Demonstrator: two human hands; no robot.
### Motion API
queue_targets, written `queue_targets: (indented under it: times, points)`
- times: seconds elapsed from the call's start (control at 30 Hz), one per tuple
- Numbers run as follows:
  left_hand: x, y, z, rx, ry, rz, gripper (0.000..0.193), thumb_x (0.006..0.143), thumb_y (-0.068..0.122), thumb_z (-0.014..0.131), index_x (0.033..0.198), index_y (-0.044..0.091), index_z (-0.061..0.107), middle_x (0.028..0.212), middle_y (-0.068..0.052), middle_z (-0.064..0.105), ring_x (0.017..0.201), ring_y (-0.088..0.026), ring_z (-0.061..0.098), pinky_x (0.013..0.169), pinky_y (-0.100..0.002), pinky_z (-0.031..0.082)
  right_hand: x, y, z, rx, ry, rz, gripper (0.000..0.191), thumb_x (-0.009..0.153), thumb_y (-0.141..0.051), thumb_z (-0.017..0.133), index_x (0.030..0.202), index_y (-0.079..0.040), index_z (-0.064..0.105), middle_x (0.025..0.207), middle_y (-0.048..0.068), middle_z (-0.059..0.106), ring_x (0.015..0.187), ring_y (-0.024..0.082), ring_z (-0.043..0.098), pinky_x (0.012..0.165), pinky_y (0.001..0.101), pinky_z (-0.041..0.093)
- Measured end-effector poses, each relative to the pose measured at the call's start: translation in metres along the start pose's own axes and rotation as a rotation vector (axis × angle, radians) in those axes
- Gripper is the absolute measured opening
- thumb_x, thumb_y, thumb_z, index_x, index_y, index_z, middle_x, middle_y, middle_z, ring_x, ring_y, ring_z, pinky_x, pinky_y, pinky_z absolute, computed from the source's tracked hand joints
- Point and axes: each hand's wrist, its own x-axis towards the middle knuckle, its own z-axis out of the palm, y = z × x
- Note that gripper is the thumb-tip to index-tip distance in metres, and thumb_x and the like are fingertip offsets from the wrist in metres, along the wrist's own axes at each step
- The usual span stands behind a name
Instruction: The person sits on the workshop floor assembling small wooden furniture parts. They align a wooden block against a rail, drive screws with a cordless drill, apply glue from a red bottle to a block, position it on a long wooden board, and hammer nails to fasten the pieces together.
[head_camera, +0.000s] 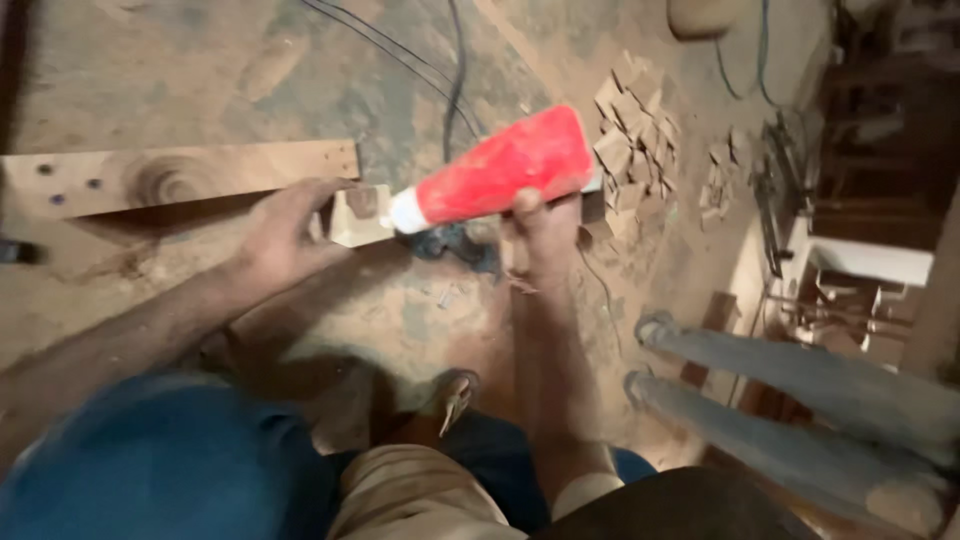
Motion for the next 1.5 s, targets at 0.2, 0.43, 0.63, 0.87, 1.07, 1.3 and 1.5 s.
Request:
queue_targets:
  times: [0.2,0.43,0.63,0.87,1.07,1.3,1.5]
  points:
    - [-0.003,0.017,0.0,0.103,0.188,0.428,0.071,0.075,0.027,0.085,0.138,0.005,0.059,0.132,-0.018,0.065,0.122,-0.039,0.062,0.103,-0.048,0.051,-0.03,-0.011,0.017,-0.099,0.013,-0.034,0.08,0.086,-0.023,0.091,0.145,0.0,0.042,0.135,0.018,0.061,0.127,0.032,0.066,0.111,0.0475,0.056]
    - [-0.006,-0.012,0.019,0.072,0.189,0.356,0.078,0.07,0.03,0.088,0.137,0.003,0.06,0.129,-0.02,0.066,0.121,-0.039,0.062,0.103,-0.048,0.05,-0.053,0.026,0.002,-0.017,0.033,-0.033,0.082,0.087,-0.014,0.09,0.151,0.006,0.043,0.141,0.024,0.06,0.128,0.034,0.063,0.115,0.0482,0.051]
    - [-0.005,-0.015,0.022,0.068,0.197,0.353,0.079,0.071,0.036,0.089,0.136,0.002,0.061,0.126,-0.021,0.066,0.119,-0.04,0.062,0.102,-0.049,0.049,-0.058,0.036,0.0,-0.021,0.061,-0.051,0.077,0.085,-0.012,0.09,0.146,0.004,0.046,0.14,0.022,0.062,0.132,0.035,0.063,0.118,0.0507,0.049]
    - [-0.005,-0.01,0.019,0.128,0.201,0.332,0.079,0.07,0.039,0.09,0.133,0.002,0.062,0.12,-0.021,0.067,0.113,-0.039,0.063,0.098,-0.049,0.05,-0.055,0.036,0.006,-0.046,0.102,-0.027,0.067,0.089,-0.013,0.088,0.142,0.005,0.052,0.134,0.019,0.066,0.125,0.031,0.066,0.115,0.0481,0.052]
    - [-0.008,-0.004,0.015,0.107,0.207,0.387,0.074,0.072,0.037,0.089,0.132,0.004,0.062,0.119,-0.019,0.068,0.113,-0.038,0.064,0.097,-0.047,0.052,-0.049,0.038,0.007,-0.095,0.205,-0.019,0.065,0.089,-0.012,0.086,0.141,0.002,0.051,0.126,0.012,0.066,0.112,0.024,0.065,0.097,0.0414,0.052]
    - [-0.01,0.003,0.014,0.119,0.2,0.417,0.073,0.073,0.038,0.086,0.134,0.007,0.062,0.121,-0.017,0.069,0.113,-0.037,0.065,0.096,-0.047,0.053,-0.041,0.041,0.002,-0.096,0.136,-0.083,0.054,0.095,-0.01,0.083,0.14,0.003,0.056,0.124,0.012,0.067,0.115,0.022,0.065,0.106,0.0393,0.052]
    - [-0.009,0.008,0.013,0.122,0.122,0.352,0.072,0.073,0.039,0.087,0.134,0.008,0.063,0.117,-0.016,0.069,0.111,-0.036,0.065,0.096,-0.047,0.052,-0.036,0.04,0.004,-0.012,0.173,-0.108,0.061,0.09,-0.006,0.086,0.14,0.001,0.053,0.129,0.011,0.065,0.119,0.024,0.064,0.11,0.0436,0.053]
